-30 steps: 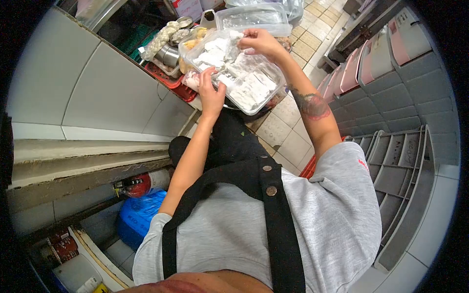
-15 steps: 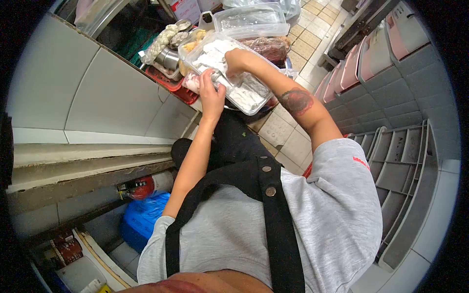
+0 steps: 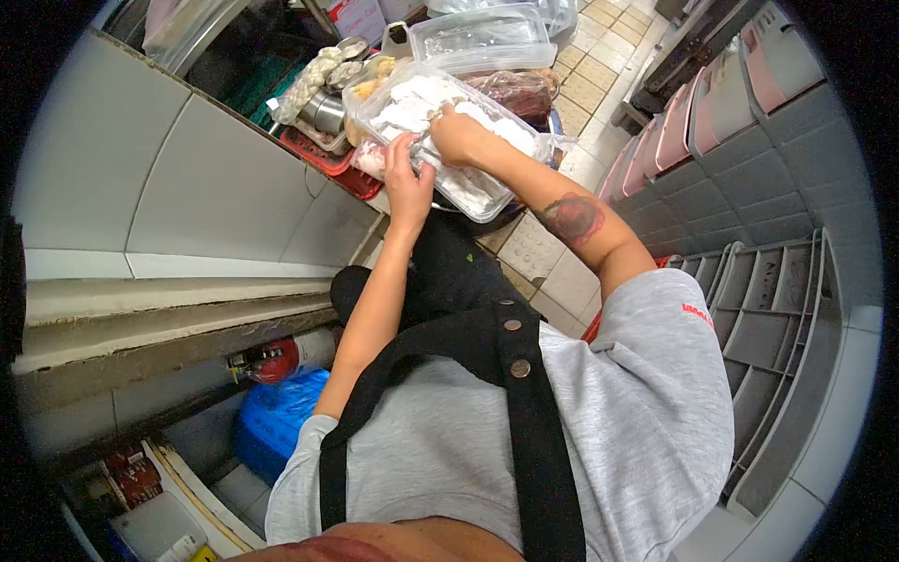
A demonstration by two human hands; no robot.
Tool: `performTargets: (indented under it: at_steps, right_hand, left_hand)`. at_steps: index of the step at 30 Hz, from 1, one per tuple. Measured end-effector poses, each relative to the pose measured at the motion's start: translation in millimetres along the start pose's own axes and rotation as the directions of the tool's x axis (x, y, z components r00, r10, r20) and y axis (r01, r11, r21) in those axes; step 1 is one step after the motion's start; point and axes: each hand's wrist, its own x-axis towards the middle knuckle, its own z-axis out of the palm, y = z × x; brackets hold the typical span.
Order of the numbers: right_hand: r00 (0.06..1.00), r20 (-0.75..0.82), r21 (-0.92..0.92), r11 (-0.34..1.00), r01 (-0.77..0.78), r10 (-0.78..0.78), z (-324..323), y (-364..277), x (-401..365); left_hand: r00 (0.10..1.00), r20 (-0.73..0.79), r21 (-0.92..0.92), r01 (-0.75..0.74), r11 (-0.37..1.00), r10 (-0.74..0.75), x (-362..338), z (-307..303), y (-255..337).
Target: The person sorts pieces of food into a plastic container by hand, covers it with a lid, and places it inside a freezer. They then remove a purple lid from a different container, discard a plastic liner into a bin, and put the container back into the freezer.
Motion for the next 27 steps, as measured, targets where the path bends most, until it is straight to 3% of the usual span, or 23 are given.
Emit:
performTargets:
  at_steps: [2, 5, 6, 10, 13, 16, 18, 20, 21, 24, 27]
  right_hand:
    - [1.000, -0.021, 0.008, 1.000, -0.006, 0.006, -19, -11, -8]
    - [0.922, -0.372, 0.250, 0.968, -0.010, 0.105, -17, -18, -27]
    - [0.957, -0.276, 0.210, 0.977, -0.032, 0.091, -16, -17, -32]
    - [0.946, -0.317, 0.223, 0.975, 0.005, 0.068, -13, -19, -41]
    - [0.990, -0.135, 0.143, 0.990, -0.010, 0.030, -13, -6, -28]
    - [0.998, 0.065, 0.217, 0.976, 0.006, -0.021, -42, 2, -23]
    - [0.998, -0.066, 0.252, 0.968, 0.000, 0.018, -45, 19, -13]
    - [0.987, -0.151, 0.305, 0.952, -0.005, 0.054, -60, 32, -5]
    - [0.989, -0.117, 0.341, 0.939, -0.051, 0.096, -74, 33, -4]
    - [0.983, -0.132, 0.216, 0.972, -0.094, 0.124, -71, 49, 14]
    - [0.983, -0.131, 0.181, 0.978, -0.104, 0.129, -68, 50, 18]
  left_hand:
    - [0.997, 0.072, 0.088, -0.026, 0.996, 0.020, 0, 0, -5]
    - [0.987, 0.156, 0.249, -0.075, 0.966, 0.037, 3, -3, -5]
    - [0.982, 0.183, 0.306, -0.090, 0.948, 0.034, 2, -4, -3]
    - [0.953, 0.299, 0.384, -0.076, 0.920, -0.046, 1, -7, 5]
    - [0.926, 0.363, 0.431, -0.066, 0.900, -0.106, 7, -12, 13]
    - [0.898, 0.411, 0.486, -0.071, 0.871, -0.156, 16, -15, 19]
    - [0.897, 0.424, 0.478, -0.107, 0.872, -0.123, 18, -15, 17]
    - [0.911, 0.398, 0.436, -0.083, 0.896, -0.109, 21, -17, 18]
    - [0.916, 0.389, 0.416, -0.077, 0.906, -0.101, 23, -19, 18]
    - [0.955, 0.291, 0.289, -0.032, 0.957, -0.055, 44, -20, 3]
    - [0.991, 0.125, 0.347, -0.008, 0.938, -0.038, 70, -11, -16]
